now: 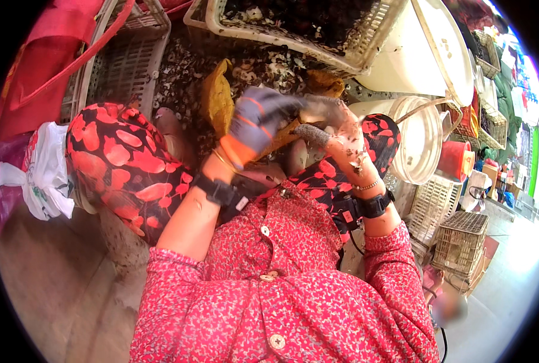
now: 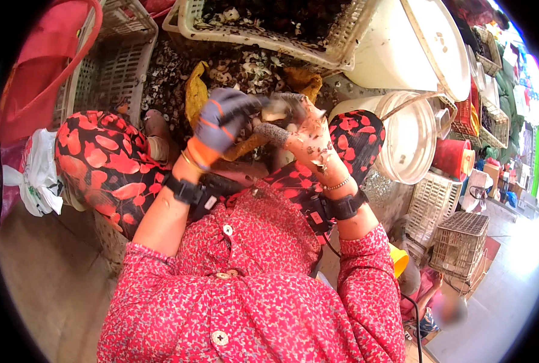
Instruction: The person is cleaning mussels by hand and using a tool. They are removing debris and encrustations from the surface of the shells and then placing the cleaned mussels into a separate container.
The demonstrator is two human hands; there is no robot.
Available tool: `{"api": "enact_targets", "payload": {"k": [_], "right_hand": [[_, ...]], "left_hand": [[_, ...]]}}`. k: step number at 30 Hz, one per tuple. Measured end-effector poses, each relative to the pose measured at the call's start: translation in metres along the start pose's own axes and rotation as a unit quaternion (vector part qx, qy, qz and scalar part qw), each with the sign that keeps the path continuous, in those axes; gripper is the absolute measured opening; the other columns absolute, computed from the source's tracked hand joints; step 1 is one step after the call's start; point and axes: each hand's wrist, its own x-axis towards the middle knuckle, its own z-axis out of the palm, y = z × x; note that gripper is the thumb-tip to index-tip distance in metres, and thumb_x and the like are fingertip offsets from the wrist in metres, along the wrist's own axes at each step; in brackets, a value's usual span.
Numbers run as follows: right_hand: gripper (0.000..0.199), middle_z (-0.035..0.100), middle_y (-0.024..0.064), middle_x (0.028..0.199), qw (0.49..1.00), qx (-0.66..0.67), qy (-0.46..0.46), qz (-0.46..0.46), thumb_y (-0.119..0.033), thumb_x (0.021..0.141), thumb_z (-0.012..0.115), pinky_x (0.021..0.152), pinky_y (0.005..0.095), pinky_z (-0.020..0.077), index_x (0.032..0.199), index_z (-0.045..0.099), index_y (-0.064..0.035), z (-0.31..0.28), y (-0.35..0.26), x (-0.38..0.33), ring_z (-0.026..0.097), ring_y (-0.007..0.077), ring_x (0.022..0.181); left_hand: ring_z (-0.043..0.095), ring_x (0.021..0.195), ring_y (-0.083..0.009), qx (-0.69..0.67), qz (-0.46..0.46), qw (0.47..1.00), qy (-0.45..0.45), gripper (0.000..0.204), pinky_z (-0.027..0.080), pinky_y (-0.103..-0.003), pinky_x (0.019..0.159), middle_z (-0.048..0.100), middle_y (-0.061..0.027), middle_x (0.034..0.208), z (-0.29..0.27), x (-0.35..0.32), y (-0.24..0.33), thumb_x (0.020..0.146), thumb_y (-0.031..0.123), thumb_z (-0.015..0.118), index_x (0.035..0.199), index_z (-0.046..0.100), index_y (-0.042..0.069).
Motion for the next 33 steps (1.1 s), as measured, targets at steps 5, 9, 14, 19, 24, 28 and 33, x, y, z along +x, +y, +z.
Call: {"api": "enact_targets", "payload": {"k": [5, 9, 14, 19, 24, 28, 33], "right_hand": [[0.048, 0.061, 0.0062, 0.102, 0.997, 0.070, -0.005, 0.007, -0.002, 0.069, 0.076, 0.085, 0.0283, 0.0467, 0.110, 0.053, 0.0004, 0.004, 0.003, 0.006, 0.057, 0.0131, 0.095], [0.044, 0.061, 0.0044, 0.101, 0.984, -0.141, -0.023, -0.111, 0.000, 0.069, 0.074, 0.083, 0.0253, 0.0468, 0.108, 0.054, -0.0016, 0.005, 0.001, -0.001, 0.057, 0.0115, 0.093], [0.043, 0.060, 0.0040, 0.103, 1.000, 0.021, -0.014, -0.014, 0.001, 0.071, 0.073, 0.084, 0.0255, 0.0470, 0.109, 0.054, -0.0021, 0.004, 0.003, 0.002, 0.058, 0.0121, 0.093], [0.037, 0.060, 0.0035, 0.100, 0.988, 0.140, 0.031, 0.054, 0.000, 0.078, 0.066, 0.073, 0.0241, 0.0496, 0.112, 0.053, -0.0028, 0.017, -0.020, -0.008, 0.058, 0.0104, 0.087], [0.033, 0.059, 0.0046, 0.101, 0.940, 0.320, 0.052, 0.106, -0.012, 0.086, 0.058, 0.054, 0.0233, 0.0451, 0.117, 0.052, -0.0046, -0.001, 0.020, 0.001, 0.056, 0.0131, 0.076], [0.028, 0.060, 0.0049, 0.100, 0.822, 0.550, 0.013, 0.146, -0.015, 0.090, 0.050, 0.052, 0.0243, 0.0444, 0.117, 0.053, -0.0098, -0.002, 0.045, 0.004, 0.058, 0.0223, 0.079], [0.027, 0.060, 0.0080, 0.101, 0.865, 0.483, 0.082, 0.110, -0.016, 0.087, 0.054, 0.052, 0.0254, 0.0449, 0.112, 0.053, -0.0058, 0.013, 0.051, 0.002, 0.060, 0.0298, 0.091]], "left_hand": [[0.054, 0.086, -0.0293, -0.032, 0.021, 0.999, 0.004, 0.032, 0.045, -0.037, 0.077, 0.059, -0.0102, 0.088, -0.008, 0.004, 0.004, 0.067, -0.002, 0.059, 0.095, 0.068, 0.010], [0.054, 0.084, -0.0299, 0.038, -0.052, 0.997, 0.034, 0.032, 0.045, -0.037, 0.075, 0.059, -0.0088, 0.087, -0.007, 0.000, -0.021, 0.068, -0.002, 0.059, 0.097, 0.067, 0.010], [0.054, 0.087, -0.0303, 0.009, 0.087, 0.996, -0.018, 0.030, 0.045, -0.037, 0.077, 0.058, -0.0101, 0.087, -0.005, 0.000, 0.018, 0.071, 0.000, 0.060, 0.098, 0.067, 0.011], [0.056, 0.093, -0.0303, -0.042, -0.270, 0.962, -0.007, 0.027, 0.046, -0.037, 0.082, 0.062, -0.0111, 0.098, -0.004, -0.003, -0.049, 0.078, 0.010, 0.056, 0.100, 0.068, 0.020], [0.058, 0.087, -0.0300, -0.060, -0.197, 0.977, 0.063, 0.026, 0.047, -0.035, 0.078, 0.063, -0.0110, 0.091, -0.003, -0.004, -0.035, 0.077, 0.008, 0.058, 0.099, 0.068, 0.015], [0.055, 0.084, -0.0283, 0.022, -0.039, 0.995, 0.094, 0.028, 0.046, -0.036, 0.075, 0.061, -0.0096, 0.085, -0.009, 0.003, 0.019, 0.072, 0.003, 0.061, 0.097, 0.068, 0.015], [0.054, 0.086, -0.0279, 0.020, -0.113, 0.991, 0.072, 0.028, 0.046, -0.035, 0.075, 0.061, -0.0100, 0.086, -0.011, -0.005, -0.025, 0.073, 0.003, 0.059, 0.097, 0.068, 0.013]]}}
